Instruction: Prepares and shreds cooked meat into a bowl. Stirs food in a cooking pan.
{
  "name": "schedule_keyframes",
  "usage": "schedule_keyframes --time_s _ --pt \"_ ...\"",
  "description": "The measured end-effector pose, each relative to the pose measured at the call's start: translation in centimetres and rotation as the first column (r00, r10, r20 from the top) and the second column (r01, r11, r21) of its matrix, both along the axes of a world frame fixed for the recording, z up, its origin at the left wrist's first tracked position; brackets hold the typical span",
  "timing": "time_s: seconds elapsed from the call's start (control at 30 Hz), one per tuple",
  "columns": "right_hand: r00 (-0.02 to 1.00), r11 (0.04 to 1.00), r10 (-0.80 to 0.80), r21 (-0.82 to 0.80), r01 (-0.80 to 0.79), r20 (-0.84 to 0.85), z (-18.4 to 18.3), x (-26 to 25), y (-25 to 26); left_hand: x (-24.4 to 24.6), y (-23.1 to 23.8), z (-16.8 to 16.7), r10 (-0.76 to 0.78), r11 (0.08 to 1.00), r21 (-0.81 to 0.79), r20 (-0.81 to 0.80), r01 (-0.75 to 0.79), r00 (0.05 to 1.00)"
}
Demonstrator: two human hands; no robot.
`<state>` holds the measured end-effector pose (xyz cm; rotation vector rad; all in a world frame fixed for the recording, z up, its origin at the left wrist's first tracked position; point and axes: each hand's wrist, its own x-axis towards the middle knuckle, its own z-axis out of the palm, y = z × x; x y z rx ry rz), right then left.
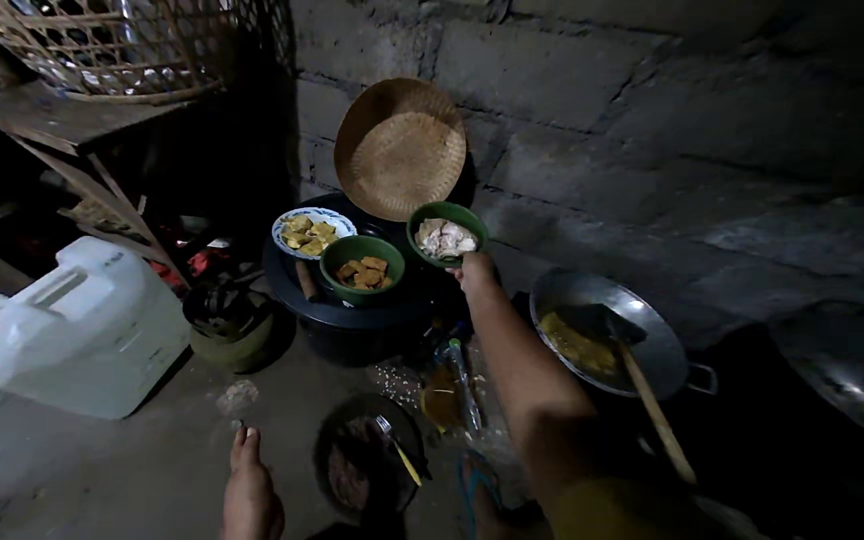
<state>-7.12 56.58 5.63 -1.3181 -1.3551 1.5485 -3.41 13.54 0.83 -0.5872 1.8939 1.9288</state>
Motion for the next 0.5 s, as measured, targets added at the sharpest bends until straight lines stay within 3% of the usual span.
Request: schedule_keyframes --time_s 0.13,0.27,0.4,0.5 --pt "0.984 0.992 0.054 0.104 -0.072 0.169 2.3 9.6 -2.7 0.4 -1.3 0.3 0.009 1.0 0.004 -0.053 -0.008 0.999" --pt "0.97 0.987 0.135 0.062 -0.15 0.202 4.2 19.2 -8.6 1.2 -2.8 0.1 -0.106 0.993 0.042 -0.062 0.109 0.992" --pt "0.901 0.936 0.35 -0.058 -0.347 0.256 4.5 27.2 -15.8 4.2 -3.9 -0.2 -0.397 0.913 0.053 -0.126 0.405 0.909" --pt "0.788 0.837 0.548 -0.186 -0.515 0.28 3.6 31.6 -20.5 8.3 -4.7 0.6 -0.652 0.736 0.073 -0.19 0.673 0.734"
